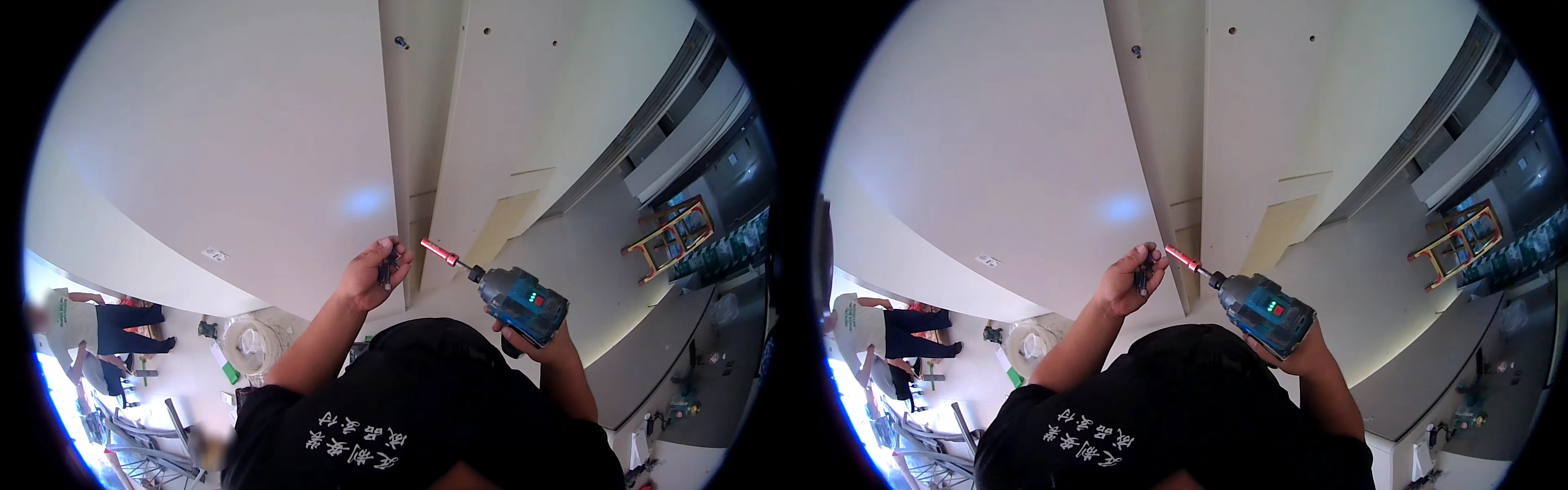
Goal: The person picks up a screw from a counter, attaches it to the bit of an electric drill, and drives the screw into the vertical edge of a wall panel.
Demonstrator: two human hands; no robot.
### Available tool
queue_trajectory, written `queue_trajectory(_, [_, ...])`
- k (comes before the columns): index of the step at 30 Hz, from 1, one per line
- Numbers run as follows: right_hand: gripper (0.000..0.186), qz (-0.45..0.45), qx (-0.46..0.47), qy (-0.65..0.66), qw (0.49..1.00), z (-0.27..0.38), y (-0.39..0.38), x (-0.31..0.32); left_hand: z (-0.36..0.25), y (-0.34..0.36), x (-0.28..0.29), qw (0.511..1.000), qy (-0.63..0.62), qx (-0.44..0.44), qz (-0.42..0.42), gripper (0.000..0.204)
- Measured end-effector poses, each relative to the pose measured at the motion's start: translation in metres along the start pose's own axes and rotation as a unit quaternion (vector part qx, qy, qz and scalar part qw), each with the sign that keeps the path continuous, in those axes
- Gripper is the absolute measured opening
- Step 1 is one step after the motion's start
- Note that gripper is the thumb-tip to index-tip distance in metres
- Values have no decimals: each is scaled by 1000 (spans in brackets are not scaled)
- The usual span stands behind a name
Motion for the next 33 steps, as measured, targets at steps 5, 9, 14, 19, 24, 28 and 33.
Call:
queue_trajectory(5, [27,22,-6,-74,997,0,3,0,1,5,-30,999,-15,-15,37,18])
queue_trajectory(9, [30,23,8,-90,996,0,3,1,2,-3,-54,999,6,-36,15,18])
queue_trajectory(14, [33,33,7,-118,992,5,4,-2,15,-18,-82,997,60,-37,-6,24])
queue_trajectory(19, [40,43,59,-98,993,-6,9,1,19,-17,-76,995,96,-17,27,29])
queue_trajectory(24, [51,89,-20,5,996,-13,15,-3,8,-33,-68,989,144,-32,0,28])
queue_trajectory(28, [47,100,-38,27,994,12,25,0,-12,-31,-76,981,186,-49,-8,27])
queue_trajectory(33, [61,188,71,45,978,105,53,-12,-62,-48,-100,951,263,-157,42,33])
Point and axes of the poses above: each hand's wrist, its own y-axis towards the middle knuckle, its own x-axis out of the back of the hand, z = x × y, the point moved 8 cm from there along y, towards the middle knuckle, and after that the axes turned 3 degrees about -z, right-handed, at the moved point
